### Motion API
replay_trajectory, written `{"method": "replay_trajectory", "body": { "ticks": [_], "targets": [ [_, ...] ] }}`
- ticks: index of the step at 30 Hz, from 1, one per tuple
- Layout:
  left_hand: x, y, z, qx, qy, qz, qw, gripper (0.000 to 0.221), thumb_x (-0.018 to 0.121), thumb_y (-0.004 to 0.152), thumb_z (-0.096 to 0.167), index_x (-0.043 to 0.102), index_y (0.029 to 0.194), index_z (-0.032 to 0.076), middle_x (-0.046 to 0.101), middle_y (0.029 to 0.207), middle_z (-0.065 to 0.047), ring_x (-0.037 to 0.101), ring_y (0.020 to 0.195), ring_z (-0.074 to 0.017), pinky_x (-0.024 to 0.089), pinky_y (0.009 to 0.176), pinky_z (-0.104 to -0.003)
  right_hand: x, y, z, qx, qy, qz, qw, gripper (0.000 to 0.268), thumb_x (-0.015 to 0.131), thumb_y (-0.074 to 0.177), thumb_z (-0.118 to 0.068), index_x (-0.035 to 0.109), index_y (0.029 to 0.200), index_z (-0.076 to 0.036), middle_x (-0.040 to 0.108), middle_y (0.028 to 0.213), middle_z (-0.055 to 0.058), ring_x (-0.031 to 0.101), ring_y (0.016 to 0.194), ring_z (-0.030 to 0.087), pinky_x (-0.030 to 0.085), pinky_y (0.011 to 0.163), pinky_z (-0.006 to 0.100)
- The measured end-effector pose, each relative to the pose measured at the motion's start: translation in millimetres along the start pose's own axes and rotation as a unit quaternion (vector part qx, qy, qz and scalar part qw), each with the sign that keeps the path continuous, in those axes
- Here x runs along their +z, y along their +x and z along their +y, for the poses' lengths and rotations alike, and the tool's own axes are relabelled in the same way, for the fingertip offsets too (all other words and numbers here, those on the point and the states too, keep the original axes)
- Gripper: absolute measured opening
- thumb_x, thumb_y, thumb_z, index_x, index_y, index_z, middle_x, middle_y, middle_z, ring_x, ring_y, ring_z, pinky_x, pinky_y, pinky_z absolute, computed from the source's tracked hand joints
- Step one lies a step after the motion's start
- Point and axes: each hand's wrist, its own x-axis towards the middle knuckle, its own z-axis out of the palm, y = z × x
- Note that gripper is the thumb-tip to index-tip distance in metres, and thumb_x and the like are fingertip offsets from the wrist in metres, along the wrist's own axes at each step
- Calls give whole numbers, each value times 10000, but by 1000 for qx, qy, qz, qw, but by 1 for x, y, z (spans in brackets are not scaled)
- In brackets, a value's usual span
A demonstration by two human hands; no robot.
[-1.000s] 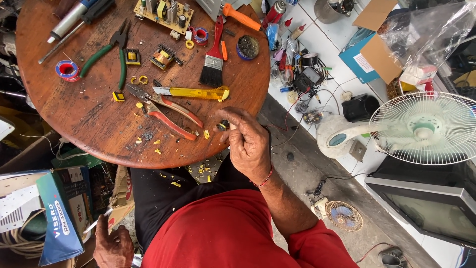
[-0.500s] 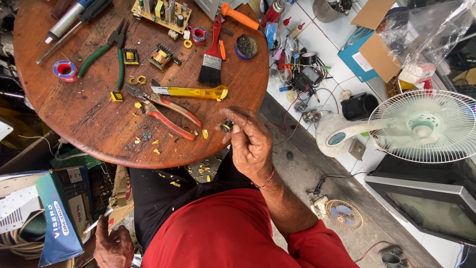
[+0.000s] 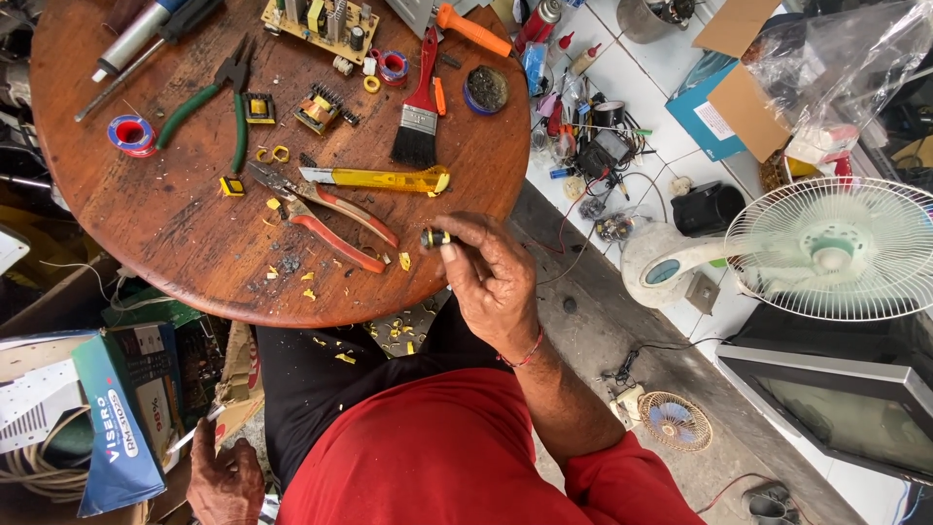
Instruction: Winding thin copper wire onto a small electronic core and stripping the wire ends using pliers.
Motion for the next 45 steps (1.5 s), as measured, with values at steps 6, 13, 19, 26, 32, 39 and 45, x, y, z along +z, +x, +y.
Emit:
{"method": "replay_trajectory", "body": {
  "ticks": [6, 13, 19, 26, 32, 39, 45],
  "targets": [
    [-10, -3, 10, -8, -10, -15, 1000, 732, 611, 967, 284, 481, 1670, 129, 763, 1011, -186, 699, 1006, -419, 522, 930, -557, -24, -28, 28, 30, -58, -304, 951, 176, 659, 993, -91, 693, 1155, -32, 734, 1062, 104, 725, 917, 209, 577, 821, 313],
    [-22, 0, 32, -23, 0, -35, 999, 711, 579, 943, 250, 495, 1639, 134, 760, 945, -202, 697, 871, -419, 508, 835, -549, 28, -127, 218, 284, -225, -425, 830, 279, 590, 959, -283, 740, 1108, -101, 778, 1142, 58, 727, 1046, 249, 534, 922, 386],
    [-30, -1, 32, 11, -25, -13, 1000, 696, 576, 957, 248, 467, 1631, 114, 727, 1219, -190, 720, 962, -375, 540, 909, -522, 26, -141, 284, 320, -257, -309, 858, 303, 530, 918, -47, 345, 685, -104, 437, 620, 63, 376, 577, 220, 320, 547, 433],
    [-56, -11, 71, 213, -163, 75, 960, 630, 531, 1073, 140, 311, 1645, -6, 574, 1491, -323, 733, 831, -337, 622, 605, -375, -44, -73, 120, 382, -206, -508, 744, 388, 563, 1013, -298, 649, 1328, -89, 697, 1351, 99, 696, 1206, 229, 530, 1020, 362],
    [-71, -23, 73, 415, -332, 59, 845, 1006, 704, 829, -35, 208, 1694, 103, 516, 1489, -240, 631, 1321, -402, 544, 1143, -444, -64, -5, 54, 252, -35, -482, 838, 371, 658, 971, -265, 661, 1321, -142, 816, 1085, 61, 793, 981, 147, 646, 871, 290],
    [-150, -78, 231, 432, -114, -269, 853, 291, 421, 1019, 415, 431, 1281, 288, 461, 1287, 26, 497, 1124, -163, 433, 940, -297, 16, 98, 84, 87, -175, -264, 944, 278, 554, 1069, -194, 666, 1254, -20, 705, 998, 100, 517, 584, 101, 462, 484, 242],
    [-71, -141, 325, 612, -211, -309, 697, 396, 377, 1161, 237, 631, 1457, 170, 607, 1484, 134, 624, 1347, -24, 210, 1218, -163, 35, 105, 35, -11, -209, -214, 954, 263, 579, 1060, -161, 657, 1262, -11, 723, 1060, 127, 711, 943, 232, 449, 1060, 463]
  ]
}}
